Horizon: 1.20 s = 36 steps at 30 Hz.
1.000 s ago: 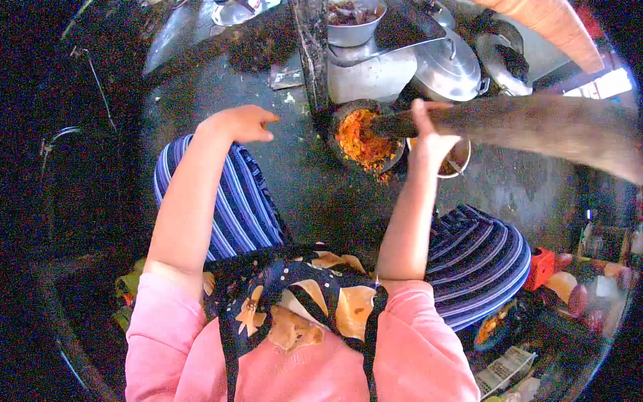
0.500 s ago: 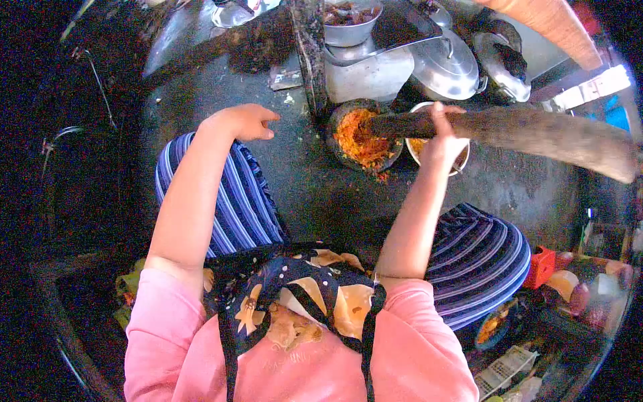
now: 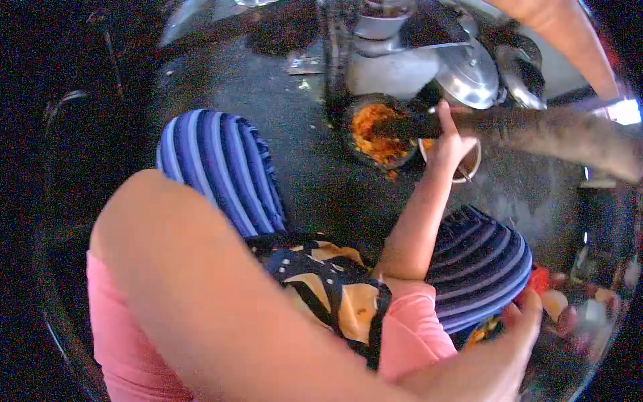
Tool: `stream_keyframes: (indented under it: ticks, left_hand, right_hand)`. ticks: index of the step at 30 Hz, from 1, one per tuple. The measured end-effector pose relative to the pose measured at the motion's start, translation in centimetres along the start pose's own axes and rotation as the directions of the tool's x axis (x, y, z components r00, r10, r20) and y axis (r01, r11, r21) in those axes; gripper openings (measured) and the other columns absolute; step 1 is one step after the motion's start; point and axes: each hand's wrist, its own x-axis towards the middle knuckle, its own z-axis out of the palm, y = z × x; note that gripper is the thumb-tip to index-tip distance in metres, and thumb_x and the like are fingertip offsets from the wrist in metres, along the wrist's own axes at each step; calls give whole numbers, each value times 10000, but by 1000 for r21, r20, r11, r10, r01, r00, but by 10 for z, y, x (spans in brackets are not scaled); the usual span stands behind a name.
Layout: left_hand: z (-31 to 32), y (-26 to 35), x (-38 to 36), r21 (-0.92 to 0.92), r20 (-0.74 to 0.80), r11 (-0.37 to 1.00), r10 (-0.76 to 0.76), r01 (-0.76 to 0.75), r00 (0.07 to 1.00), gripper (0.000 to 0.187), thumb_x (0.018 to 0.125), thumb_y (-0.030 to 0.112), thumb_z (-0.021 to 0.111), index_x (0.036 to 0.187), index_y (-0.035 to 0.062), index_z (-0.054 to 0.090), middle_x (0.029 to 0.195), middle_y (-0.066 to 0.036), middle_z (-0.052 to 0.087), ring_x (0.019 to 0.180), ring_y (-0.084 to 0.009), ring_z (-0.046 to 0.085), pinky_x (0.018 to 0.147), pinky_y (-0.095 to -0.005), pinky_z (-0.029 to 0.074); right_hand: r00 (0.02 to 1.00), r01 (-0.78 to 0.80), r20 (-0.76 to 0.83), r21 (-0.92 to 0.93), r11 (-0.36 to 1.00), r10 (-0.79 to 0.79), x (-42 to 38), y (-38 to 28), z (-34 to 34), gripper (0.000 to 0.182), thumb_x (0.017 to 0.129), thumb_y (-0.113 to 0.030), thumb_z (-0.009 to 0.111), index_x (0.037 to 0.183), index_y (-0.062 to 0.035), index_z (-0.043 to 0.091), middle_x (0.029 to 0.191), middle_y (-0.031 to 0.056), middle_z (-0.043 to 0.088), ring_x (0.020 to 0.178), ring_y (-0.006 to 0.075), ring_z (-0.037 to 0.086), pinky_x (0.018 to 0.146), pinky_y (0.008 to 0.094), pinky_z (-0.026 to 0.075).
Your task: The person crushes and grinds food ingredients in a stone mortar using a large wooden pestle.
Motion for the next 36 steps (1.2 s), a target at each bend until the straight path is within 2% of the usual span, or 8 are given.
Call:
stream_keyframes:
  ticks: [11,18,21,24,30,32,33,36]
  left_hand:
    - [-15,8,-26,120,-114,993,34,-20,993,408,746,180,585,1088,21,429,1082,-170,500,990,-308,498,875,-395,429]
    - [-12,5,-16,-43,32,976,-212,213,977,553,751,195,612,1214,20,366,1182,-159,464,1071,-314,454,910,-403,406]
    - [-13,17,-2,-63,102,965,-246,253,964,617,753,201,624,1268,19,338,1224,-155,448,1106,-316,435,925,-406,397]
    - [-14,29,6,-73,135,956,-274,285,952,680,755,208,636,1322,19,311,1267,-150,432,1141,-318,416,940,-409,387]
    - [-12,-23,-102,263,-309,963,147,-64,940,245,865,315,474,1005,214,647,848,-45,600,769,-206,541,774,-381,428]
    - [-9,-40,-147,81,-230,966,-220,244,948,264,802,238,534,994,89,639,1085,-102,613,964,-252,575,864,-420,410]
    - [13,-47,-141,-101,-630,942,-309,320,712,331,804,209,514,1062,22,604,1145,-125,581,1060,-286,543,918,-428,384]
    - [31,-96,-170,48,-491,458,-763,888,420,535,748,70,572,1270,95,457,1326,-150,412,1242,-344,357,1026,-388,292]
  right_hand:
    - [990,-42,-138,-182,982,17,-28,65,-16,636,578,29,772,1122,-53,453,831,19,564,782,166,516,816,350,419]
    - [997,44,75,-122,992,-35,5,-31,9,166,662,9,677,768,3,549,760,90,565,673,177,552,678,315,463]
    - [986,162,70,-589,792,-150,6,59,-25,192,645,2,675,829,12,624,857,81,603,710,172,545,726,304,461]
    - [992,-108,-54,64,992,112,-36,108,-16,368,618,119,699,947,-5,591,923,44,549,853,173,527,796,297,438]
    - [998,15,54,-76,997,-11,-11,12,12,236,652,62,718,813,-17,564,777,48,559,782,149,516,749,266,429]
    - [992,-58,113,-21,998,60,-4,-16,17,190,651,31,726,749,-17,571,773,51,562,768,156,515,726,274,420]
    - [993,-34,107,-45,998,39,-6,-19,18,204,645,27,732,776,-17,581,788,52,568,758,163,519,727,287,426]
    - [1000,-6,0,-208,978,6,-17,50,11,221,661,21,715,824,-41,580,809,27,567,810,156,528,755,291,435]
